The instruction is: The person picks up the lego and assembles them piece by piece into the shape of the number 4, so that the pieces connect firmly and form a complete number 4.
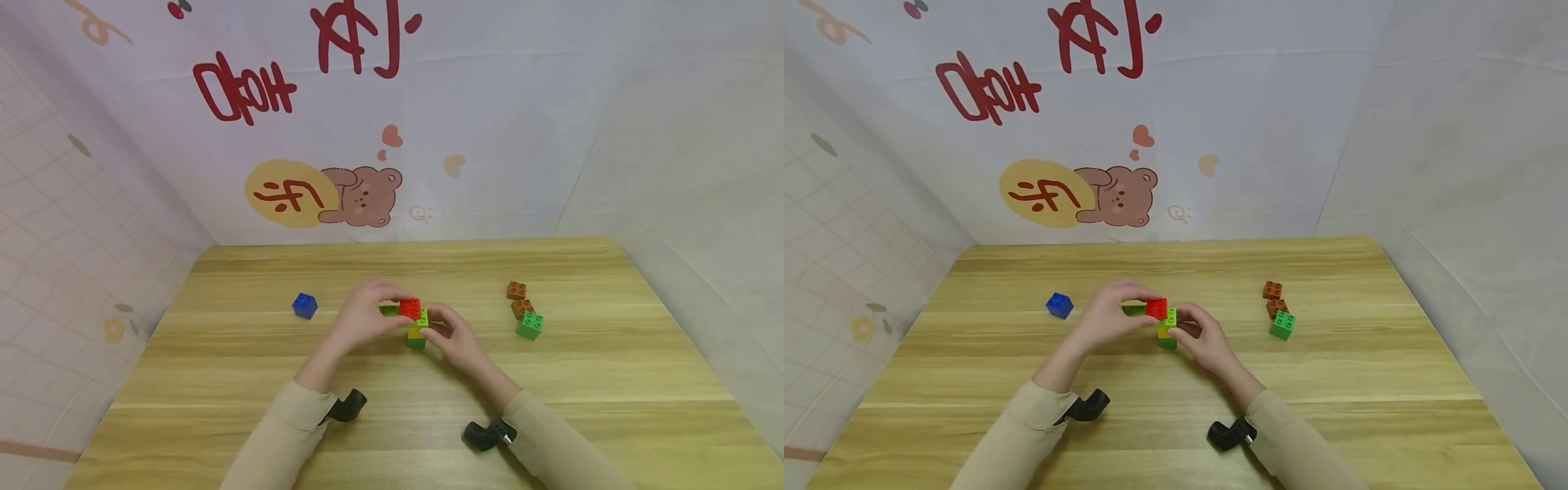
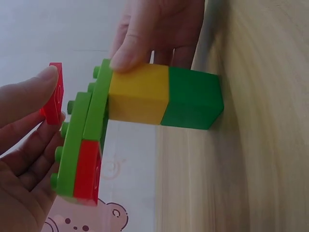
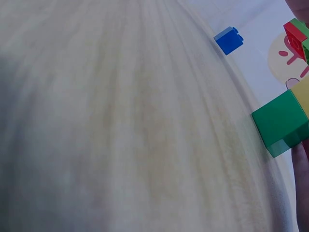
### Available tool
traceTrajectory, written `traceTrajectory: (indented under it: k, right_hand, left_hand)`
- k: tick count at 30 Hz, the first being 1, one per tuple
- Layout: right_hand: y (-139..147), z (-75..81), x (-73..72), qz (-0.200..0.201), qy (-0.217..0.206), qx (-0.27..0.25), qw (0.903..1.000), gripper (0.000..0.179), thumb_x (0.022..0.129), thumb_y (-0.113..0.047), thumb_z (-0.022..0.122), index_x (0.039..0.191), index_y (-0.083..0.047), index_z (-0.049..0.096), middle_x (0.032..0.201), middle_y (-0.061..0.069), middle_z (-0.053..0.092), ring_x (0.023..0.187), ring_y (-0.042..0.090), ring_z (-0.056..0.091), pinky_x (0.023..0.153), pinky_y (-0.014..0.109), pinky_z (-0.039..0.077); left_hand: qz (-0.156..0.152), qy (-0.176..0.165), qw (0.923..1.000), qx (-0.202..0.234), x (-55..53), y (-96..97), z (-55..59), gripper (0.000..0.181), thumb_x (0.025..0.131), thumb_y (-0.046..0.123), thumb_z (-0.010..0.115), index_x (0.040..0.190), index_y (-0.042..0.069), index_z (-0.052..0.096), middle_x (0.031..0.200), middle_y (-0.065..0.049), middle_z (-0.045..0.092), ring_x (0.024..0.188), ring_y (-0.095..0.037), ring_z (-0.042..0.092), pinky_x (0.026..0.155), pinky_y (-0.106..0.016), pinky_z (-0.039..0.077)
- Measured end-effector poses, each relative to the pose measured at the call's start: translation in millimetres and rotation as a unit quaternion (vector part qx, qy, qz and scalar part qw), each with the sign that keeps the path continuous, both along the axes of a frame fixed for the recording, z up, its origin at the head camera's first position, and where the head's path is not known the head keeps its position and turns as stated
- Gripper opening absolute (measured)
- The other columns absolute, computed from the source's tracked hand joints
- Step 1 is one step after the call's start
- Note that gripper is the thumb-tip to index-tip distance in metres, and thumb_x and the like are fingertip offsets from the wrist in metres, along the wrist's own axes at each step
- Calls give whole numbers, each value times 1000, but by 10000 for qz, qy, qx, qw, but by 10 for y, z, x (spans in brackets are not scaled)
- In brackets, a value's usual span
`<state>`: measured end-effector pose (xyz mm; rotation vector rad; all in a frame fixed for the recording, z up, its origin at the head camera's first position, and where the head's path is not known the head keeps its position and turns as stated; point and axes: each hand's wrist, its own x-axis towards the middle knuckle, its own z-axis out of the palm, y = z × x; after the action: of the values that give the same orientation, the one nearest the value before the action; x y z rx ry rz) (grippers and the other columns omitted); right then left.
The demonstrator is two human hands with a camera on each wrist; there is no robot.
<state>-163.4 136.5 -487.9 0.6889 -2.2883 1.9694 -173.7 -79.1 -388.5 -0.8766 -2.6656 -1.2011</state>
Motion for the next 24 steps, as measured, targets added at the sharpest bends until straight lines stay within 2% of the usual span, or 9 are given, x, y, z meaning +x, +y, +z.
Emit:
traceTrajectory:
  k: [6,7,16,20,24]
  right_hand:
    - [12,-23,-13,73,51,-12,10000,33,91,2,69,123,1,61,120,14,61,111,24,59,97,36,49]
    - [20,-64,-30,82,83,-22,9999,33,91,1,69,123,0,61,119,13,62,111,23,59,97,35,50]
    - [4,-8,-6,8,-72,104,9999,36,90,8,67,124,5,59,120,19,61,110,23,58,98,46,48]
    - [-17,118,50,55,24,120,9999,34,90,9,66,122,9,58,118,22,60,109,20,58,96,41,50]
    - [-13,93,44,27,47,144,9999,33,90,9,66,122,7,59,118,20,61,109,21,58,96,35,50]
  left_hand:
    - [-13,32,9999,-125,-10,83,-25,31,76,17,88,104,12,77,102,2,71,99,-17,62,92,-38,47]
    - [-13,26,9999,-150,-14,92,-30,30,76,17,88,104,11,77,102,1,70,99,-17,62,92,-38,47]
    - [-69,-223,9986,-475,-47,140,-42,29,80,21,86,106,14,77,101,5,69,97,-14,60,90,-34,48]
    - [-55,-277,9977,-621,-58,156,-49,29,80,21,85,107,13,77,99,5,69,94,-14,60,86,-33,48]
    - [-17,-385,9971,-662,-60,162,-49,28,81,21,84,106,13,77,97,5,68,92,-13,59,83,-33,48]
